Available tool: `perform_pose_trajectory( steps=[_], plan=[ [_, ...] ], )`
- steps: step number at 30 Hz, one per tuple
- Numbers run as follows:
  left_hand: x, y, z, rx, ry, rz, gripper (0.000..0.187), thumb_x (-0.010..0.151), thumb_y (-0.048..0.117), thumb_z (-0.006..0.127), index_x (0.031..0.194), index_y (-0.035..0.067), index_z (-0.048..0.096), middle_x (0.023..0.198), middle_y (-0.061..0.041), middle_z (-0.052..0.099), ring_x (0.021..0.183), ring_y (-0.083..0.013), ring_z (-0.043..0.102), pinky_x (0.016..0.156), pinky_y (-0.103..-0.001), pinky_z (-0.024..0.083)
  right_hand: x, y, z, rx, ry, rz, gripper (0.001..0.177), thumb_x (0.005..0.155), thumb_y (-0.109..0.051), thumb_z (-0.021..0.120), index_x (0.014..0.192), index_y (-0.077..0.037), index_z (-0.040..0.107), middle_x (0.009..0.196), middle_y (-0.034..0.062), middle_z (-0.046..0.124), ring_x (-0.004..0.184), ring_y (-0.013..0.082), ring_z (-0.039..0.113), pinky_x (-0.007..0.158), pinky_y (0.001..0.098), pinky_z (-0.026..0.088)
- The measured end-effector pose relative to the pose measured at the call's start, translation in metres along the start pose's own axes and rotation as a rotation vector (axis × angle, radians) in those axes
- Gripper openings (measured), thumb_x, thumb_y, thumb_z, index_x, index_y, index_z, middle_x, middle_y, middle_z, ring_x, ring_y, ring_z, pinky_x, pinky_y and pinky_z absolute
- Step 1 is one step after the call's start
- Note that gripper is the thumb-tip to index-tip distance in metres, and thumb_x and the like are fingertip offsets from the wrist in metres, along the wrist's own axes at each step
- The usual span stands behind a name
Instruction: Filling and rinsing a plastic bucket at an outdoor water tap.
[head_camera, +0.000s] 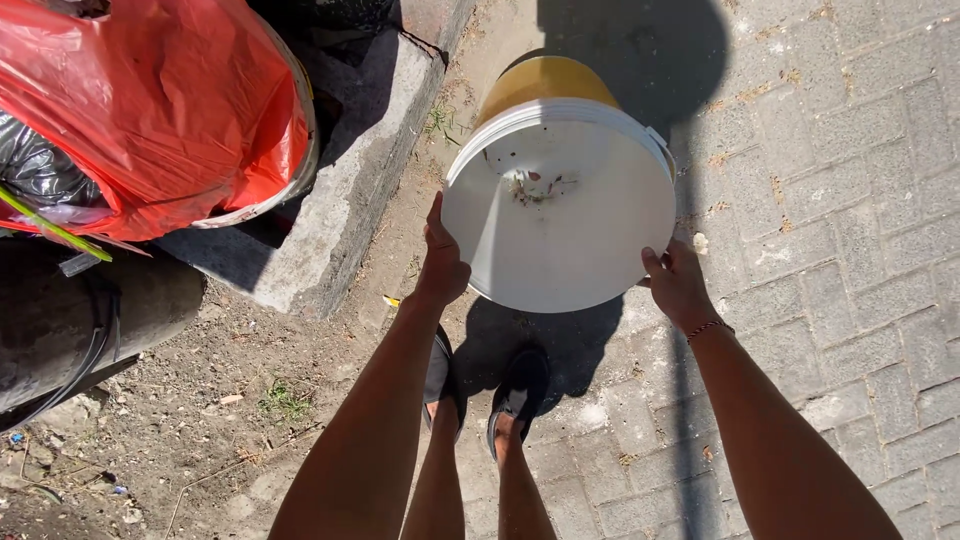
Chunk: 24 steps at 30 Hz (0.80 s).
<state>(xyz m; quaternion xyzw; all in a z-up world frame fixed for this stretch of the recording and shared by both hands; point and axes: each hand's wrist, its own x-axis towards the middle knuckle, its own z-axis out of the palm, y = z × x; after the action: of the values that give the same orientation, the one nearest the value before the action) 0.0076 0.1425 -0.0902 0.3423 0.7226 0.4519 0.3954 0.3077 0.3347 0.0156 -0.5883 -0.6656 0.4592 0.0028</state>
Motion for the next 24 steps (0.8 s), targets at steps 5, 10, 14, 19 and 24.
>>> perform_pose_trajectory(
  steps=[5,10,14,19,24],
  plan=[
    [0.014,0.049,-0.028,0.105,-0.047,0.044,0.115,0.065,-0.021,0.054,0.16,0.013,-0.002,0.144,-0.026,0.038,0.132,-0.04,0.038,0.118,-0.052,0.027,-0.002,-0.038,-0.022,0.204,-0.153,0.134,0.03,0.106,-0.017,0.05,0.127,0.001,0.062,0.106,0.012,0.069,0.096,0.0188,0.071,0.084,0.0343,0.062],
    [0.033,0.019,-0.026,0.206,-0.122,-0.008,0.097,0.072,-0.02,0.051,0.155,0.009,0.008,0.125,-0.023,0.052,0.122,-0.0369,0.044,0.111,-0.048,0.038,-0.002,-0.062,-0.044,0.164,-0.107,0.077,0.029,0.108,-0.018,0.05,0.126,0.002,0.062,0.108,0.0144,0.069,0.094,0.0192,0.07,0.082,0.0354,0.062],
    [0.016,0.054,-0.023,0.025,-0.016,0.07,0.104,0.067,-0.023,0.041,0.159,0.009,0.006,0.137,-0.026,0.036,0.127,-0.039,0.042,0.105,-0.043,0.045,-0.003,-0.056,-0.04,0.011,-0.007,-0.154,0.028,0.111,-0.016,0.048,0.121,0.008,0.06,0.119,0.0179,0.058,0.097,0.0215,0.069,0.084,0.036,0.063],
    [0.011,-0.002,-0.007,-0.012,0.022,0.076,0.112,0.061,-0.025,0.042,0.16,0.007,0.001,0.148,-0.03,0.025,0.137,-0.0422,0.035,0.113,-0.043,0.041,0.009,-0.038,-0.018,0.05,-0.084,0.057,0.035,0.104,-0.016,0.049,0.133,0.001,0.059,0.111,0.0133,0.066,0.101,0.0205,0.07,0.085,0.0368,0.059],
    [0.026,-0.06,-0.01,0.163,-0.141,-0.171,0.099,0.076,-0.015,0.051,0.156,0.002,-0.004,0.14,-0.041,0.026,0.126,-0.0422,0.049,0.111,-0.043,0.047,0.023,-0.049,-0.022,0.226,-0.21,0.092,0.04,0.106,-0.022,0.047,0.139,-0.002,0.057,0.115,0.0165,0.07,0.107,0.0211,0.07,0.095,0.037,0.061]
  ],
)
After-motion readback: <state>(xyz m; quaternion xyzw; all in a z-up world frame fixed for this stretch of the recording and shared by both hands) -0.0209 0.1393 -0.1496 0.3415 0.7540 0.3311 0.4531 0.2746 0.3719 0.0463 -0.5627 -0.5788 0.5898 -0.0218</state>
